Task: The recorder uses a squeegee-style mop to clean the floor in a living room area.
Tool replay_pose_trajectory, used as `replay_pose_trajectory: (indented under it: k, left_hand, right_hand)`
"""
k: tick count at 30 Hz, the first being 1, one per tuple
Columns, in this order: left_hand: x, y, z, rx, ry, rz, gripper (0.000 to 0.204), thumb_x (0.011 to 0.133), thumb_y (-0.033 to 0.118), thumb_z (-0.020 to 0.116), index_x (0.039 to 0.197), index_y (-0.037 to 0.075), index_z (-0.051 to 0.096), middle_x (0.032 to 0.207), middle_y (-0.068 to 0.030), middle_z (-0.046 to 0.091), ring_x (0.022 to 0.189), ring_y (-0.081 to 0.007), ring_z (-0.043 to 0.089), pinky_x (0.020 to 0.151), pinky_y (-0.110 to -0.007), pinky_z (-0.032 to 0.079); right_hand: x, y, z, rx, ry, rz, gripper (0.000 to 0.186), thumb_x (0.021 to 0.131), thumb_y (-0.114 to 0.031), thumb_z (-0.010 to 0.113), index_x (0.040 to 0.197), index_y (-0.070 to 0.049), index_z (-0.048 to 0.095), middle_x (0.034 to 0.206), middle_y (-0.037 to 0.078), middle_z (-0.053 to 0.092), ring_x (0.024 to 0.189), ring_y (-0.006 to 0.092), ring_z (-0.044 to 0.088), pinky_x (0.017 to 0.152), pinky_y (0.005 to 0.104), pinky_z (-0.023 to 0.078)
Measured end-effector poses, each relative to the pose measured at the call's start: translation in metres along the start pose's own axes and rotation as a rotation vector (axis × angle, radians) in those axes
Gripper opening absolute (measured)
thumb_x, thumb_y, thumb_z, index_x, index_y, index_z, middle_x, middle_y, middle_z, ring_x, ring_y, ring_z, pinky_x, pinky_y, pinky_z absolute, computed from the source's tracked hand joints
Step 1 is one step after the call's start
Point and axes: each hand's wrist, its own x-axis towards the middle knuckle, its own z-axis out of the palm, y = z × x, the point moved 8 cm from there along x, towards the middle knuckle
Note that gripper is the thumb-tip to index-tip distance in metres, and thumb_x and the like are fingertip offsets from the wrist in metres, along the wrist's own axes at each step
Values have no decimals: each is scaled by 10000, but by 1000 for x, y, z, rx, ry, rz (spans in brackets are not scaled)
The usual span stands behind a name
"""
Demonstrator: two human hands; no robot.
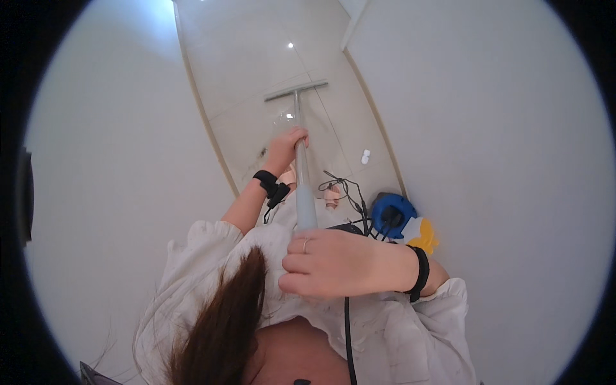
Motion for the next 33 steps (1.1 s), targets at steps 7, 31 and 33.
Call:
replay_pose_trajectory:
  k: [7,31,33]
  left_hand:
    - [-19,-24,48,-24,-13,75,151,722,33,599,842,121,573,838,-47,616,769,-298,610,602,-373,478]
    - [-42,41,-6,-73,-68,-265,136,663,39,627,766,104,566,759,-70,597,737,-289,598,623,-387,469]
    - [-25,37,-11,-49,-62,-242,133,660,53,632,760,112,566,748,-64,597,731,-288,600,614,-389,468]
  right_hand:
    - [-20,19,45,-115,18,35,162,706,-127,625,765,-85,481,727,26,465,762,203,531,862,352,479]
    - [10,3,-71,440,21,-731,167,730,-146,566,829,-22,514,636,19,448,551,142,505,454,250,385]
    - [15,9,-83,441,-55,-759,186,746,-148,561,862,-6,538,650,22,452,560,141,497,485,254,396]
